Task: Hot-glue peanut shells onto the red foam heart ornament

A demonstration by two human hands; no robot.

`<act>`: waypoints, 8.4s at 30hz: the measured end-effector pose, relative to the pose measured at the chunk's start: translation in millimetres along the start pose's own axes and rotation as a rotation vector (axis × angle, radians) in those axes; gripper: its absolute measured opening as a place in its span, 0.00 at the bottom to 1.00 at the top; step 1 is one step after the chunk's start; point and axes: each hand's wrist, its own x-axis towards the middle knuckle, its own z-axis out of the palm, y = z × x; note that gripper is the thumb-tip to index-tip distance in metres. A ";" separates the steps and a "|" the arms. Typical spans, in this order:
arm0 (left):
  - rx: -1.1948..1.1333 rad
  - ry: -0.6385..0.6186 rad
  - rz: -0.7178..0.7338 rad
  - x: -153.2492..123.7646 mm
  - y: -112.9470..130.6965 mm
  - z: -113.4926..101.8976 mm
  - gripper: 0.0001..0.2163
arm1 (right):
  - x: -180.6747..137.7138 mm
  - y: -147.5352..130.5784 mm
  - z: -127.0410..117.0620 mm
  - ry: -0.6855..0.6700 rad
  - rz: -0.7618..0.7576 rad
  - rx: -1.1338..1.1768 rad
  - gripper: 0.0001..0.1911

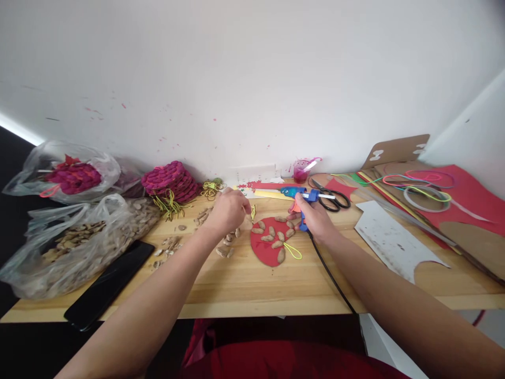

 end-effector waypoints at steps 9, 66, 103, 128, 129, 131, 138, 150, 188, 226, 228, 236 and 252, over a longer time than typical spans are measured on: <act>0.073 -0.052 -0.009 -5.4 3.9 20.0 0.21 | -2.1 -3.0 2.1 -0.020 -0.013 0.015 0.25; -0.281 0.081 -0.186 -2.2 -43.2 -17.6 0.20 | -1.7 -2.9 2.2 0.029 -0.025 0.057 0.29; -0.244 -0.428 -0.022 -21.4 -55.2 -25.9 0.08 | -8.3 -13.4 6.2 0.022 -0.037 0.068 0.28; -0.135 -0.107 -0.189 -22.9 -74.9 -31.0 0.18 | -7.0 -14.3 7.2 0.084 0.016 0.075 0.31; -0.141 -0.118 -0.196 -23.2 -75.0 -31.2 0.18 | -7.0 -13.8 6.7 0.082 0.017 0.077 0.31; -0.187 -0.123 -0.189 -23.9 -77.2 -29.6 0.14 | -7.0 -13.3 5.7 0.073 0.009 0.078 0.31; -0.161 -0.124 -0.177 -23.9 -84.8 -28.0 0.07 | -7.6 -14.2 5.9 0.038 -0.010 0.076 0.28; -0.129 -0.088 -0.228 -24.4 -81.1 -32.5 0.11 | -10.1 -15.9 6.8 0.043 0.007 0.073 0.28; -0.209 0.056 -0.147 -20.4 -74.8 -15.8 0.12 | -8.7 -11.8 3.5 -0.003 0.018 0.115 0.27; -0.155 -0.248 -0.191 -18.4 -62.9 -21.5 0.10 | -9.8 -14.2 1.9 -0.006 0.081 0.065 0.30; -0.142 -0.261 -0.191 -18.4 -63.2 -22.8 0.09 | -10.0 -14.4 2.9 0.006 0.075 0.074 0.29; -0.022 -0.270 -0.151 -19.5 -53.4 -16.1 0.07 | -11.5 -14.3 3.4 0.010 0.055 0.072 0.26; 0.032 -0.307 -0.163 -20.7 -44.2 -14.1 0.08 | -10.3 -16.3 5.5 0.028 0.037 0.074 0.26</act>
